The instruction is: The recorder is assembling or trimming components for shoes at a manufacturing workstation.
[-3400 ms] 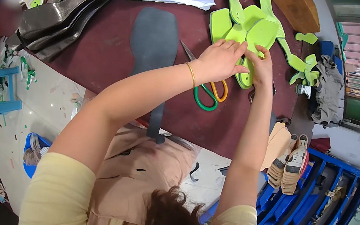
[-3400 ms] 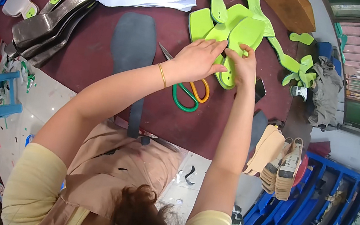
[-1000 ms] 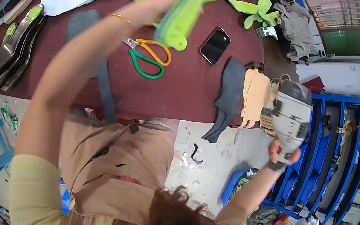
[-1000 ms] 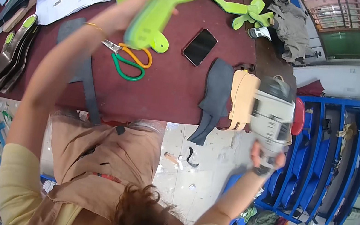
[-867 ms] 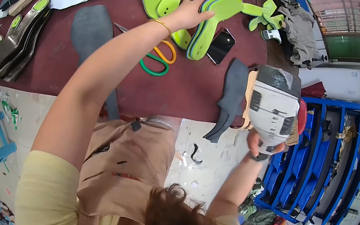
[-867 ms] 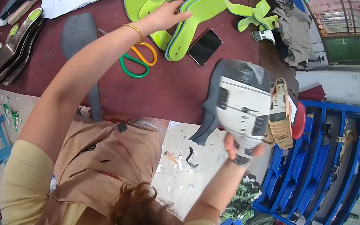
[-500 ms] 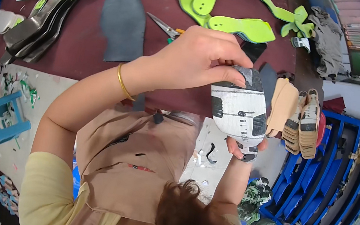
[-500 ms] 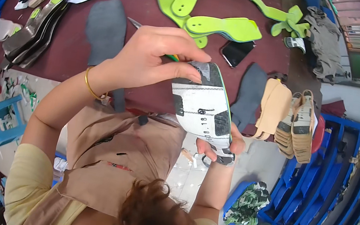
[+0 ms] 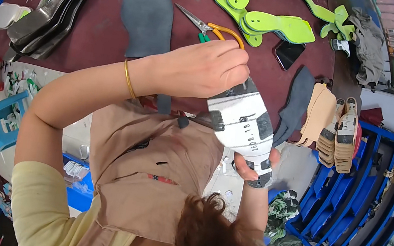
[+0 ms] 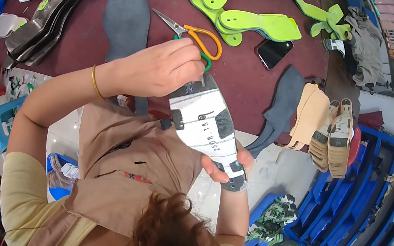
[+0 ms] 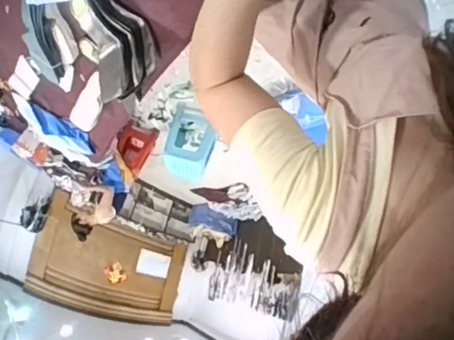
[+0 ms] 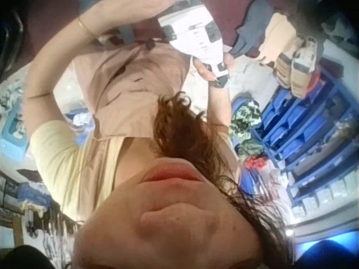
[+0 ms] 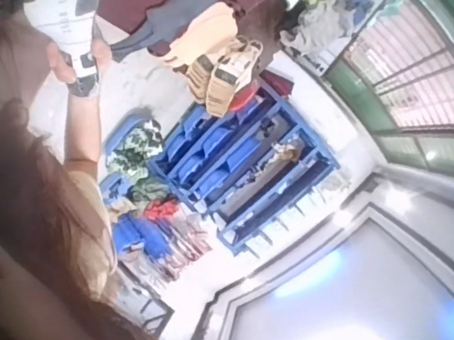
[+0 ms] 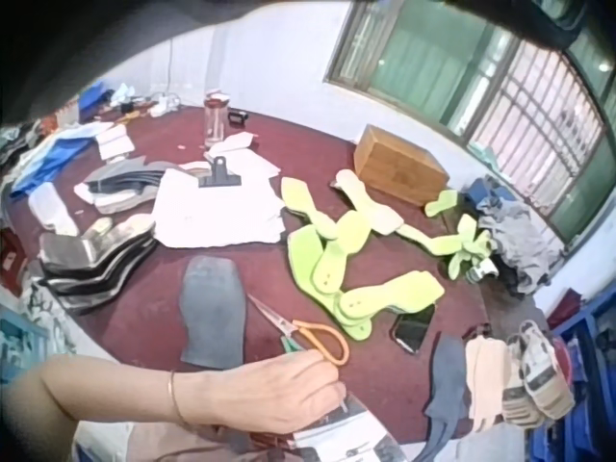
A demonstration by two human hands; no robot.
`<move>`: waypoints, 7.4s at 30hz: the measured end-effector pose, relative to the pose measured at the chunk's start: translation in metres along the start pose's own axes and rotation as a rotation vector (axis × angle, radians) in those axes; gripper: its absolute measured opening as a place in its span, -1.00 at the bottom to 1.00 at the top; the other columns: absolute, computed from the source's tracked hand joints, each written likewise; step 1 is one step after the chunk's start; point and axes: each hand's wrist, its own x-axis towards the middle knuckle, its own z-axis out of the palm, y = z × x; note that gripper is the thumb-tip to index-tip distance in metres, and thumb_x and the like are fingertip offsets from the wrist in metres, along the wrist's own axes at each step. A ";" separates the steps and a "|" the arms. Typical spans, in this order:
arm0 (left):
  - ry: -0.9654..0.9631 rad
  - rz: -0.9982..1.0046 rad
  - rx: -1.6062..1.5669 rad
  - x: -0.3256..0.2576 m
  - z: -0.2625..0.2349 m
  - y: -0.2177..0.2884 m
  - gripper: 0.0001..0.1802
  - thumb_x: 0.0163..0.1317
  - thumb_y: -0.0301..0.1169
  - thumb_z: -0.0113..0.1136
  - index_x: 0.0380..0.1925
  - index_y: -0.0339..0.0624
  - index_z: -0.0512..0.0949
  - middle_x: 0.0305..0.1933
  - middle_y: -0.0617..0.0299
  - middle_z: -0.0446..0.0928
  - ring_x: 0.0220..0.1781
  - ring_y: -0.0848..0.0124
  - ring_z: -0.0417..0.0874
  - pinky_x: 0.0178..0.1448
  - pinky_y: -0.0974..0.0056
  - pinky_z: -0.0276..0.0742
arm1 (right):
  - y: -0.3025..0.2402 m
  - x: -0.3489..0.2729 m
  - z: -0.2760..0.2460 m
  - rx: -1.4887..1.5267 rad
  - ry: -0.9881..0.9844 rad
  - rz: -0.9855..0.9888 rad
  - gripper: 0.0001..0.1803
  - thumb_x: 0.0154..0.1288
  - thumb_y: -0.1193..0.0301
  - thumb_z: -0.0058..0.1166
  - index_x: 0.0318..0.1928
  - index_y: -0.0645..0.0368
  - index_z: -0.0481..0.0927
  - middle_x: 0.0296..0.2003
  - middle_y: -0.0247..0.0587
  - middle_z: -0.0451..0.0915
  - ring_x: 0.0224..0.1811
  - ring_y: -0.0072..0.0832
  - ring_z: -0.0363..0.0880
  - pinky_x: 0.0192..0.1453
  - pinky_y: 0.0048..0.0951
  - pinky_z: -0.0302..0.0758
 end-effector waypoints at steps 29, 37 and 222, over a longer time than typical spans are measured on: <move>0.297 -0.915 -1.295 -0.017 0.019 0.094 -0.13 0.29 0.21 -0.14 0.32 -0.31 0.10 0.29 -0.01 0.28 0.29 0.27 0.33 0.35 0.20 0.22 | 0.023 0.039 0.058 -2.113 0.419 -0.451 -0.40 -0.14 0.47 0.39 0.02 0.29 0.55 -0.31 -0.12 0.56 -0.33 -0.38 0.57 -0.26 -0.42 0.48; 0.867 -0.848 -2.104 -0.030 0.036 0.048 -0.07 0.14 0.38 -0.19 0.16 -0.27 0.30 0.01 0.06 0.47 -0.16 0.43 0.58 -0.08 0.31 0.60 | 0.069 0.080 0.050 -2.355 0.431 -0.490 -0.35 -0.01 0.22 0.35 0.14 0.14 0.50 0.07 0.22 0.36 0.15 0.01 0.33 0.10 -0.23 0.39; 1.479 -0.823 -2.122 -0.025 0.031 -0.002 -0.23 0.32 0.23 -0.54 -0.08 -0.30 0.36 -0.13 -0.11 0.38 -0.34 0.25 0.43 -0.20 0.22 0.48 | 0.042 0.061 0.064 -0.471 0.157 -0.923 -0.72 0.13 0.63 0.07 -0.35 0.15 0.20 -0.48 -0.15 0.45 -0.56 -0.42 0.44 -0.44 -0.43 0.53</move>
